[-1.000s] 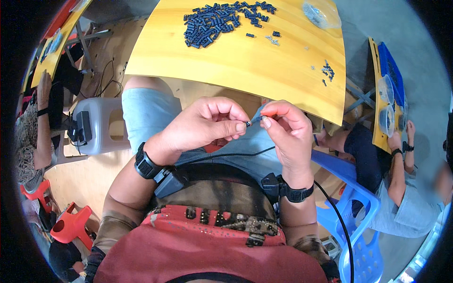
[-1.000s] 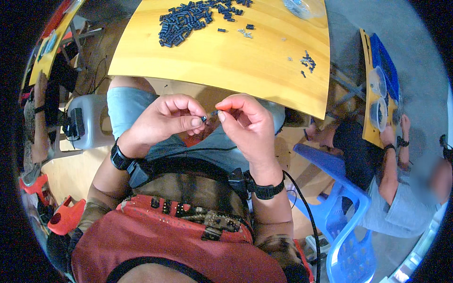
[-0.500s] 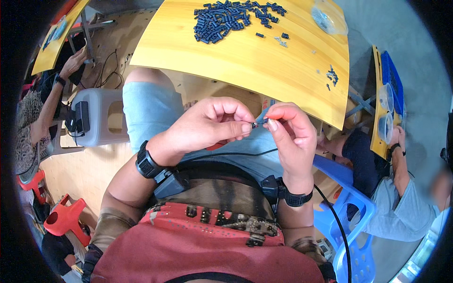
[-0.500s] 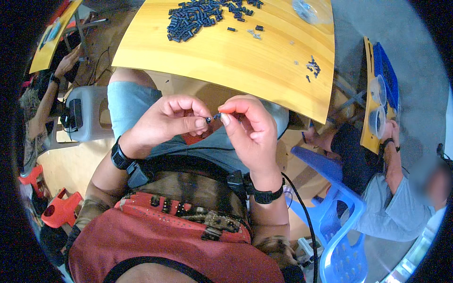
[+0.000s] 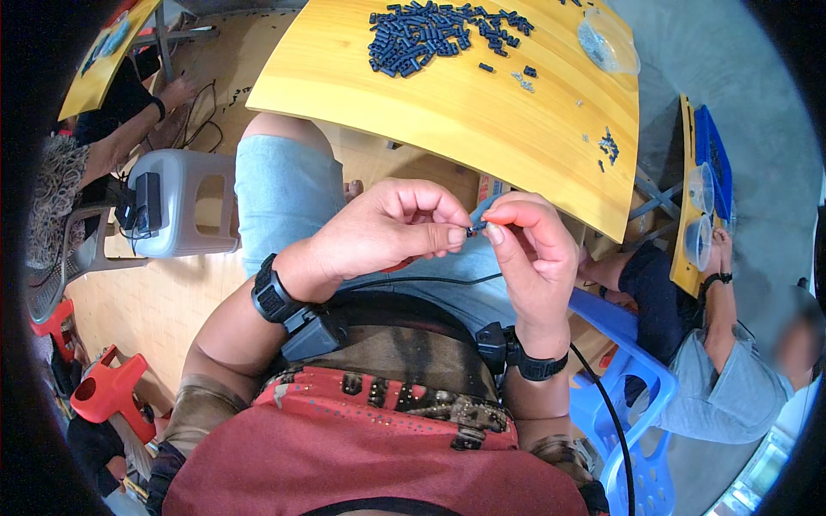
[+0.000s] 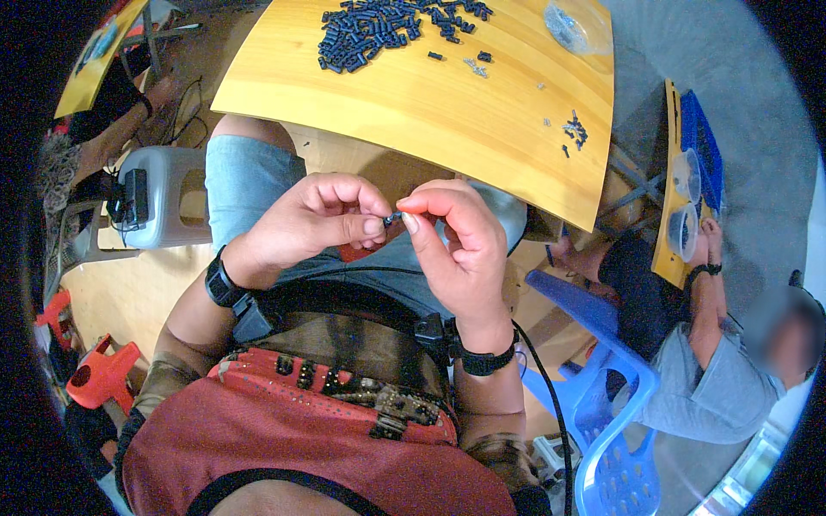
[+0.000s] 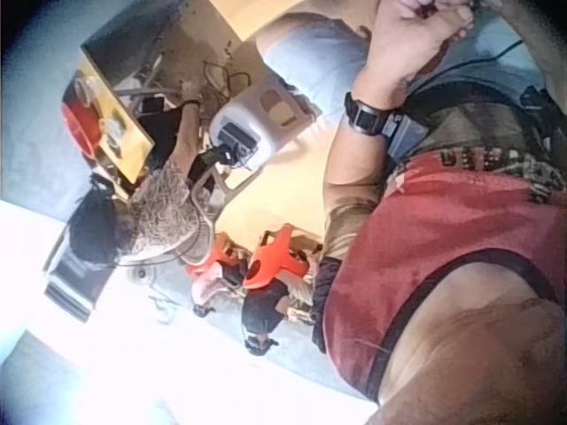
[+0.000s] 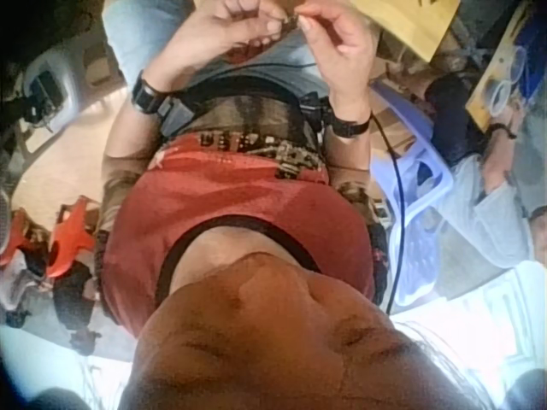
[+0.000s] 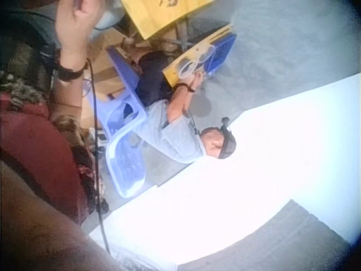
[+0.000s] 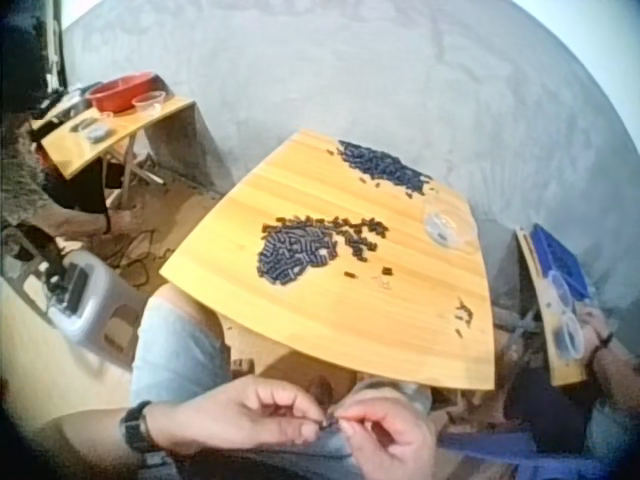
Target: Sorting small blue and silver plastic/metal components on a wooden table.
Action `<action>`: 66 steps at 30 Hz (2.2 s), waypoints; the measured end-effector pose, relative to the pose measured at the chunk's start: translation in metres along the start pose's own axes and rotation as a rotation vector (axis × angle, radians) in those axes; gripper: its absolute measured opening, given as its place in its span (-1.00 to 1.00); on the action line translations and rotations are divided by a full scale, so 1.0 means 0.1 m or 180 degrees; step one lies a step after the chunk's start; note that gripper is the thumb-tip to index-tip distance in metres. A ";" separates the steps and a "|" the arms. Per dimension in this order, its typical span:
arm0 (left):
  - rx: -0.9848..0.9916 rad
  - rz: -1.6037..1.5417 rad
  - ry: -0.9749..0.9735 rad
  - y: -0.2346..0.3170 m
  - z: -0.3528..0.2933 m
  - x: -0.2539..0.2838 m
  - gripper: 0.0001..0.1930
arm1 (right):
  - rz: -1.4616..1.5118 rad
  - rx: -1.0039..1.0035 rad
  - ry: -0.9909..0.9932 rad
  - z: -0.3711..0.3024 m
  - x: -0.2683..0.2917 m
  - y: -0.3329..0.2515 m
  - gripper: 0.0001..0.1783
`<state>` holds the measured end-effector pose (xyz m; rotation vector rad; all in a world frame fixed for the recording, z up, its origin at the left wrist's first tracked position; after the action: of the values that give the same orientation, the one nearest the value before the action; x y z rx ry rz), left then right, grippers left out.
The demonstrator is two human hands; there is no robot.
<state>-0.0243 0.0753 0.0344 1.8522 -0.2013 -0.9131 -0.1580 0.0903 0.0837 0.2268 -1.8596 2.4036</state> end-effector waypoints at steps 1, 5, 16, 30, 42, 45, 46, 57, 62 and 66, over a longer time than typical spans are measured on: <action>-0.0007 -0.0009 -0.0024 -0.01 0.00 0.00 -0.88 | -0.0006 -0.0001 -0.0003 0.00 0.00 0.00 -0.86; 0.0019 0.0015 0.0006 -0.02 0.00 0.01 -0.88 | -0.0214 0.0116 -0.0037 0.01 -0.01 -0.03 -0.86; 0.0108 0.0090 0.0045 0.00 -0.05 0.00 -0.90 | -0.0546 0.0328 -0.0133 0.01 -0.02 -0.08 -0.87; 0.0152 -0.0260 0.0092 -0.09 -0.05 -0.02 -0.89 | -0.0766 0.0576 -0.0282 0.02 -0.05 -0.18 -0.82; 0.0069 0.0116 0.0456 -0.11 -0.05 0.02 -0.94 | -0.0942 0.0569 -0.0605 0.10 -0.13 -0.23 -0.81; -0.0025 0.0077 0.0468 -0.11 -0.06 0.03 -0.93 | -0.0836 0.0610 -0.0501 0.10 -0.11 -0.21 -0.81; -0.0099 0.0079 0.0471 -0.09 -0.06 0.03 -0.92 | -0.0833 0.0608 -0.0503 0.10 -0.12 -0.20 -0.81; -0.0148 0.0049 0.0634 -0.13 -0.07 0.09 -0.87 | -0.0842 0.0604 -0.0277 0.07 -0.17 -0.13 -0.80; -0.0088 -0.0103 0.0572 -0.09 -0.09 0.06 -0.87 | -0.0423 0.0374 -0.0064 0.03 -0.13 -0.04 -0.81; -0.0069 -0.0277 0.0495 -0.10 -0.09 0.06 -0.86 | -0.0131 0.0075 -0.0055 0.03 -0.09 0.04 -0.82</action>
<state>-0.0167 0.0834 0.0245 1.9142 -0.0152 -0.8222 -0.1494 0.0866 0.0787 0.2858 -1.8163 2.4050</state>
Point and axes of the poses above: each hand's wrist, its own z-axis towards the middle knuckle, its own x-axis out of the back of the hand, y = z × x, the point moved 7 cm from there along z, towards the middle knuckle, and after that the axes turned 2 degrees about y, right-handed, at the moved point
